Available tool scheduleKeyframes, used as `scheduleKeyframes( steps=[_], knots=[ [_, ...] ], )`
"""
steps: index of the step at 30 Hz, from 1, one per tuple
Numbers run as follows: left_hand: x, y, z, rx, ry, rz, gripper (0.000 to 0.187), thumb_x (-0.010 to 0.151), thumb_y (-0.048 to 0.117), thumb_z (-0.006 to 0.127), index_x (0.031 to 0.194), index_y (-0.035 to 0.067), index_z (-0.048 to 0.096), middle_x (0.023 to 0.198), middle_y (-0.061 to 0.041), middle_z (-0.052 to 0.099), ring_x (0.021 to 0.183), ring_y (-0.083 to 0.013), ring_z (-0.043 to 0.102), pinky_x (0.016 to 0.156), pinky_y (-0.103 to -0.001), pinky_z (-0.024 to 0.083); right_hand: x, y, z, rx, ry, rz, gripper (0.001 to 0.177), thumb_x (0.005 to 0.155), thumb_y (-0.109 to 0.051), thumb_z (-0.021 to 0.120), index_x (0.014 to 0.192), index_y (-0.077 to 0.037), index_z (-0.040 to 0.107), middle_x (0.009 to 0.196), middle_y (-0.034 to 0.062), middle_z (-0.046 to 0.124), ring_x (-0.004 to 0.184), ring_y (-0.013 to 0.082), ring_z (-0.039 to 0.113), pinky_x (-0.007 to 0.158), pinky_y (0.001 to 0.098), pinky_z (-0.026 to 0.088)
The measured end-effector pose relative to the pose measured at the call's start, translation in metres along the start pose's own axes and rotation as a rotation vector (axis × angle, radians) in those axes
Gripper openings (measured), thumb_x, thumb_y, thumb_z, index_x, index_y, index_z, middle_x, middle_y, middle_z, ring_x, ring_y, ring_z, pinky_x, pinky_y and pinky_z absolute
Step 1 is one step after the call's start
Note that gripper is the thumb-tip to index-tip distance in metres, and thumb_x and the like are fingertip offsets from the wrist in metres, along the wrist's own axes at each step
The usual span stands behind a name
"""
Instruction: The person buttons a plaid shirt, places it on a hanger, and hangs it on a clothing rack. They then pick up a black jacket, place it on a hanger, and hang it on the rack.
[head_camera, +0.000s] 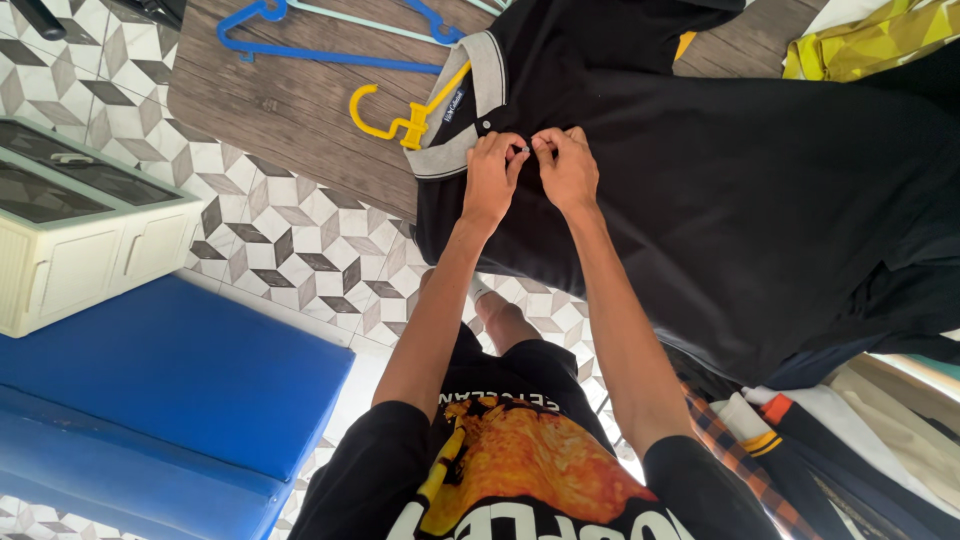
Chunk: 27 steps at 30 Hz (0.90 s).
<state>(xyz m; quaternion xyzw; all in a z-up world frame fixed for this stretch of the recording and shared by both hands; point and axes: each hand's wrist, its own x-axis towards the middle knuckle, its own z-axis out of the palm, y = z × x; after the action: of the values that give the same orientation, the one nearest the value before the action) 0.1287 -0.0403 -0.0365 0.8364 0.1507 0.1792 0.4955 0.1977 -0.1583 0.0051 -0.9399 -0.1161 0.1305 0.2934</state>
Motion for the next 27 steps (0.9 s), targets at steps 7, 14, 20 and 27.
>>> scheduleKeyframes(
  steps=[7, 14, 20, 27],
  knots=[
    [-0.001, 0.004, 0.003, -0.012, 0.025, -0.036, 0.009, 0.093, 0.013, 0.073, 0.098, 0.01, 0.067, 0.089, -0.003, 0.064, 0.086, -0.0235, 0.059, 0.085, -0.04, 0.043, 0.005, -0.002, -0.009, -0.001, -0.119, 0.023, 0.017, 0.092, -0.027, 0.072, 0.104, -0.016, 0.075, 0.101, -0.0009, 0.06, 0.078, 0.0133, 0.061, 0.073, 0.034, 0.051],
    [0.003, -0.004, 0.002, 0.026, -0.021, -0.036, 0.009, 0.092, 0.008, 0.073, 0.098, 0.009, 0.067, 0.088, -0.004, 0.064, 0.086, -0.0252, 0.061, 0.084, -0.041, 0.044, -0.001, -0.006, -0.012, -0.004, -0.123, 0.001, 0.02, 0.094, -0.031, 0.073, 0.108, -0.016, 0.073, 0.102, 0.0001, 0.059, 0.076, 0.017, 0.062, 0.073, 0.0356, 0.052],
    [0.001, 0.005, -0.005, 0.13, -0.016, 0.107, 0.032, 0.09, 0.006, 0.07, 0.121, 0.009, 0.061, 0.094, -0.01, 0.061, 0.09, -0.0315, 0.06, 0.084, -0.045, 0.045, -0.006, -0.004, -0.003, -0.022, -0.084, 0.002, 0.015, 0.097, -0.027, 0.068, 0.108, -0.016, 0.069, 0.106, 0.0009, 0.057, 0.084, 0.0185, 0.063, 0.078, 0.0376, 0.051],
    [0.002, 0.003, -0.005, 0.202, -0.062, 0.139, 0.026, 0.092, 0.012, 0.072, 0.116, 0.013, 0.061, 0.093, -0.01, 0.061, 0.089, -0.0331, 0.062, 0.083, -0.046, 0.048, 0.003, 0.008, -0.002, 0.036, -0.179, 0.066, 0.017, 0.101, -0.03, 0.061, 0.107, -0.015, 0.068, 0.106, 0.0005, 0.054, 0.09, 0.0172, 0.06, 0.083, 0.0363, 0.048]
  ],
)
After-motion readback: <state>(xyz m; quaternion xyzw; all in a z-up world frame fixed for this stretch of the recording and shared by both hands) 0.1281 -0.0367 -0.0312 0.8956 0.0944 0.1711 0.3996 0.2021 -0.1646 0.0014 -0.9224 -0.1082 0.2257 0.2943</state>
